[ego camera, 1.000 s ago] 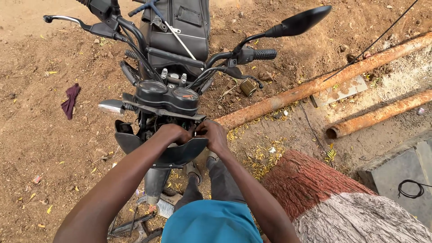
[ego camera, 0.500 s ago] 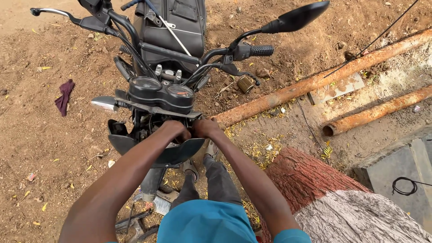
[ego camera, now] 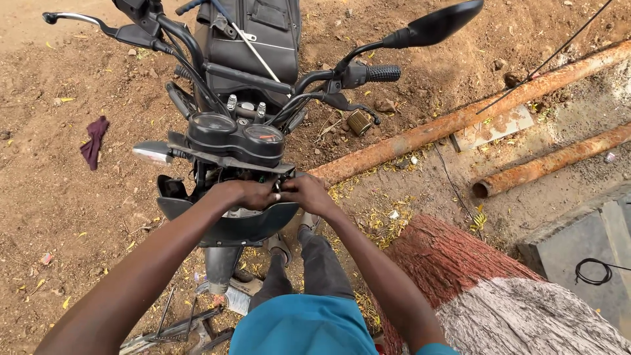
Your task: The recorder is repairing a motorcycle, specifically working on the front headlight and indicators area using various tools.
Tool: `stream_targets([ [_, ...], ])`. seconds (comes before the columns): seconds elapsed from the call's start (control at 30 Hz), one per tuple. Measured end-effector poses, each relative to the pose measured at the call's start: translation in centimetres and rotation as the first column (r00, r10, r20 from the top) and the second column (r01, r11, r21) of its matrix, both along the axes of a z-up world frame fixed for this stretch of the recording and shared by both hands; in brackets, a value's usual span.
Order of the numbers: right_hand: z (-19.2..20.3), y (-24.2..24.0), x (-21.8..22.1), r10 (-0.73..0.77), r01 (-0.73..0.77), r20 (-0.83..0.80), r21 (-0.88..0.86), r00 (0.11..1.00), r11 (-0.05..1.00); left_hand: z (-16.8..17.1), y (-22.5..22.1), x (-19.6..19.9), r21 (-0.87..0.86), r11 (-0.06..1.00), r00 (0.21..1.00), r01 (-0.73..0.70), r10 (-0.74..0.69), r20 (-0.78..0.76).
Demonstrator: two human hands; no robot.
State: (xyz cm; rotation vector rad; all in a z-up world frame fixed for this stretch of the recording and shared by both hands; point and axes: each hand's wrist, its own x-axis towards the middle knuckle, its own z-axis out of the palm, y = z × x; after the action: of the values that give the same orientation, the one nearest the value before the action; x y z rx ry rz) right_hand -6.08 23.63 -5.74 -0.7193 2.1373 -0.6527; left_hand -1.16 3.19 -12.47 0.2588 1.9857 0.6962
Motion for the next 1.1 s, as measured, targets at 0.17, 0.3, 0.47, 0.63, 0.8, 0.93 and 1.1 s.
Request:
stream_targets([
  [0.17, -2.4, -0.7, 0.2, -0.085, 0.078, -0.089, -0.075, 0.992, 0.994, 6.9, 0.8, -0.8, -0.146, 0.980, 0.988, -0.137, 0.146, 0.054],
  [0.3, -2.8, -1.1, 0.2, -0.110, 0.111, 0.044, -0.035, 0.993, 0.993, 8.1, 1.4, -0.4, -0.239, 0.943, 0.972, -0.233, 0.228, -0.050],
  [0.47, -4.2, -0.6, -0.1, -0.090, 0.098, 0.111, -0.061, 0.990, 0.993, 5.3, 1.8, -1.0, -0.281, 0.939, 0.978, -0.199, 0.207, -0.001],
  [0.63, -4.2, -1.2, -1.6, -0.101, 0.109, 0.184, -0.030, 0.978, 0.994, 3.2, 2.0, -0.8, -0.316, 0.931, 0.982, -0.181, 0.154, -0.109],
  [0.8, -7.5, -1.6, -2.9, -0.092, 0.126, 0.348, -0.076, 0.933, 0.989, 4.6, 1.5, -0.7, -0.318, 0.939, 0.987, -0.132, 0.094, -0.132],
  [0.93, -6.3, -0.4, -2.6, -0.020, 0.101, 0.379, -0.195, 0.925, 0.976, 5.0, 1.5, -0.5, -0.277, 0.950, 0.984, -0.145, 0.110, -0.138],
  [1.1, -4.7, -0.2, -1.5, -0.064, 0.188, 0.479, -0.215, 0.875, 0.958, 5.9, 0.7, 0.9, -0.187, 0.967, 0.965, -0.172, 0.127, -0.231],
])
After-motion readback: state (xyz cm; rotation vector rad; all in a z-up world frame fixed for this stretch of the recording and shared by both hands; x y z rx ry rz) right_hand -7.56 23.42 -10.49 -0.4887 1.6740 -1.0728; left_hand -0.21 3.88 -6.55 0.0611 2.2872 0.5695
